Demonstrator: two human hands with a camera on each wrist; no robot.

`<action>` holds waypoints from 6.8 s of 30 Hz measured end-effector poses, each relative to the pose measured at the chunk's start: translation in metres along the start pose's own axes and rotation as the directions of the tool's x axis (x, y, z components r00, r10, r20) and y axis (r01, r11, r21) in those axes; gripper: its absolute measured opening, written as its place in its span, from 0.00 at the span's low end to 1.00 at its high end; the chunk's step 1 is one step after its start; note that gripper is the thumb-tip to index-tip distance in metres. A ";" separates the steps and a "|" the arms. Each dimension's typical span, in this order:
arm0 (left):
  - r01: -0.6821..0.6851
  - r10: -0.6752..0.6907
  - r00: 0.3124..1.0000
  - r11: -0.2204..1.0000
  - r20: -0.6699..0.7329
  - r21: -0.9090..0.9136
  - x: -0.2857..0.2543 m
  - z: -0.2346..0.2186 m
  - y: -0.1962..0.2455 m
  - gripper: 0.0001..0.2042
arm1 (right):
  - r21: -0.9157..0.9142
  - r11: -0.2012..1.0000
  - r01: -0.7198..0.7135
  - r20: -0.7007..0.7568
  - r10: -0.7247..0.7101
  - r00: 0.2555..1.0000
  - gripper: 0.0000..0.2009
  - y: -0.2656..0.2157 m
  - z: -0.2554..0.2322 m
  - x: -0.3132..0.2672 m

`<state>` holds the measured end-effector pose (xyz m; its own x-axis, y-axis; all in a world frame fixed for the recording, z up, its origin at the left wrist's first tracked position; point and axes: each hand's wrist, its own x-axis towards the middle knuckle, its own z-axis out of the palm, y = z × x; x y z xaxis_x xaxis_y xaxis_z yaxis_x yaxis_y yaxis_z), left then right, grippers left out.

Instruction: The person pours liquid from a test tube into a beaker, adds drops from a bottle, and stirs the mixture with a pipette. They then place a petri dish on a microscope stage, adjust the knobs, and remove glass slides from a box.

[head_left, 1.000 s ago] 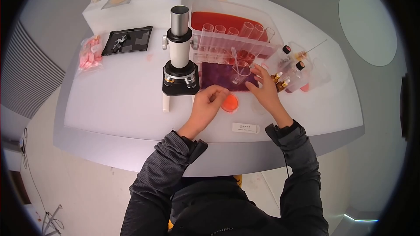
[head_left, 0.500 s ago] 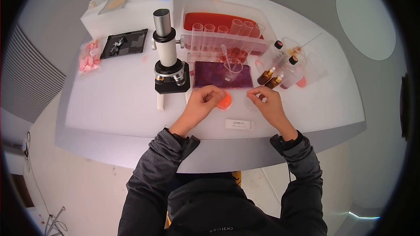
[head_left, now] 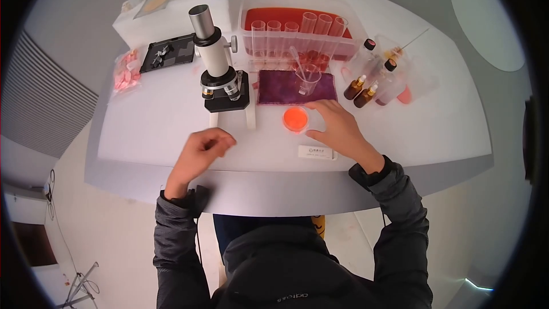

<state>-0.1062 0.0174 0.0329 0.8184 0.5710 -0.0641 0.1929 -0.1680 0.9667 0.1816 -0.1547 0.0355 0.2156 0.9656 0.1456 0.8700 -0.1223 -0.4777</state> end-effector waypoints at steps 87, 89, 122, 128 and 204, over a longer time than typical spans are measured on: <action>0.003 -0.100 0.903 0.974 -0.418 -0.226 0.093 -0.026 -0.057 0.10 | -0.235 0.930 0.282 -0.098 -0.312 0.945 0.14 -0.083 0.097 0.081; 0.004 -0.096 0.895 0.978 -0.435 -0.208 0.093 -0.025 -0.056 0.11 | -0.244 0.936 0.255 -0.107 -0.287 0.952 0.14 -0.083 0.097 0.082; 0.041 -0.012 0.880 0.998 -0.474 0.051 0.093 -0.030 -0.069 0.11 | -0.251 0.962 0.108 0.121 -0.079 0.990 0.12 -0.068 0.077 0.075; 0.003 0.021 0.871 0.999 -0.491 0.047 0.095 -0.032 -0.070 0.10 | -0.129 0.991 -0.031 0.132 0.048 0.990 0.13 -0.070 0.036 0.079; -0.382 0.530 0.842 0.716 -0.099 0.584 0.078 -0.043 0.088 0.23 | 0.202 0.960 0.196 -0.082 -0.183 0.980 0.46 -0.117 0.000 0.113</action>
<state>-0.0489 0.0814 0.1237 0.7378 0.4719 0.4827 0.1419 -0.8075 0.5725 0.1041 -0.0315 0.1073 0.0886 0.9496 0.3008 0.7872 0.1182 -0.6052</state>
